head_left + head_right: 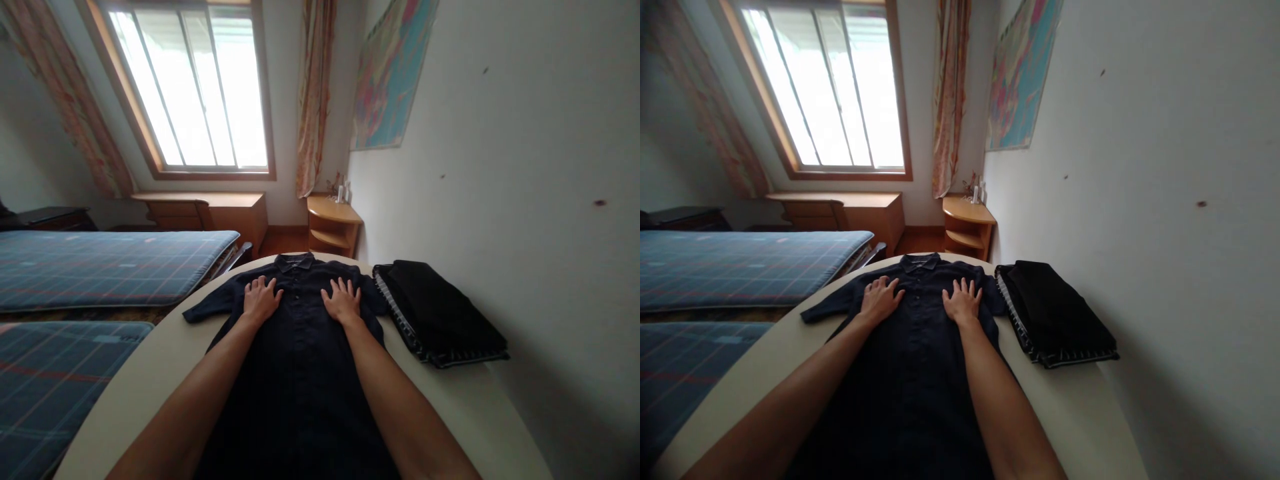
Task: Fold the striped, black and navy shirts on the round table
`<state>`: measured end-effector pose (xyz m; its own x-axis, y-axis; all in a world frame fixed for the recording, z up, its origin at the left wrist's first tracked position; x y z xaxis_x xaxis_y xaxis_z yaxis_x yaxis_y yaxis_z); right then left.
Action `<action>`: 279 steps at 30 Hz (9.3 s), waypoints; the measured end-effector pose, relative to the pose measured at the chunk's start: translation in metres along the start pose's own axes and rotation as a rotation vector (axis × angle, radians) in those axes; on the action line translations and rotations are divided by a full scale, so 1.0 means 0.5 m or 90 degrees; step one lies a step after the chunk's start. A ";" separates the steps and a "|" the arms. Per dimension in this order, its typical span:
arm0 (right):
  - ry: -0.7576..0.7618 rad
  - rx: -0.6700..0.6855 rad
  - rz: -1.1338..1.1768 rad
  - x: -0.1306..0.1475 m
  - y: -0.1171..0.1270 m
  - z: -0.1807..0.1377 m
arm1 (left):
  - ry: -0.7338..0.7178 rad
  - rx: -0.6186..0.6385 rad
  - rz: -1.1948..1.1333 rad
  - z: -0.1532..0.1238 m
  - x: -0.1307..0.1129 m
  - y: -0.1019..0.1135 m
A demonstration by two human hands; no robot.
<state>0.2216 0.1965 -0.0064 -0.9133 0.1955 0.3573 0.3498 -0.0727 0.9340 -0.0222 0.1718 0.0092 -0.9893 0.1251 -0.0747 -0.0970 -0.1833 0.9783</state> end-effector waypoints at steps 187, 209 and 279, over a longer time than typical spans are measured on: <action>0.052 -0.162 0.080 -0.142 0.086 -0.082 | -0.251 -0.037 -0.105 -0.171 -0.126 0.015; 0.375 -0.020 0.321 0.011 0.152 -0.171 | -0.227 -0.027 -0.154 -0.171 -0.130 0.006; 0.340 0.109 -0.014 0.005 0.028 -0.208 | -0.221 -0.066 -0.072 0.018 -0.069 -0.003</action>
<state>0.2024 0.0941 0.0080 -0.8838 -0.3311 0.3306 0.3173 0.0951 0.9435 0.0130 0.1768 0.0122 -0.8775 0.4703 -0.0935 -0.2314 -0.2447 0.9416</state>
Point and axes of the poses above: each hand's wrist, its own z-axis towards the middle knuckle, its own y-axis out of the back of the hand, x = y × z, the point moved 6 cm from there along z, towards the middle knuckle, and after that the axes turned 13 degrees about -y, right-handed, at the moved point
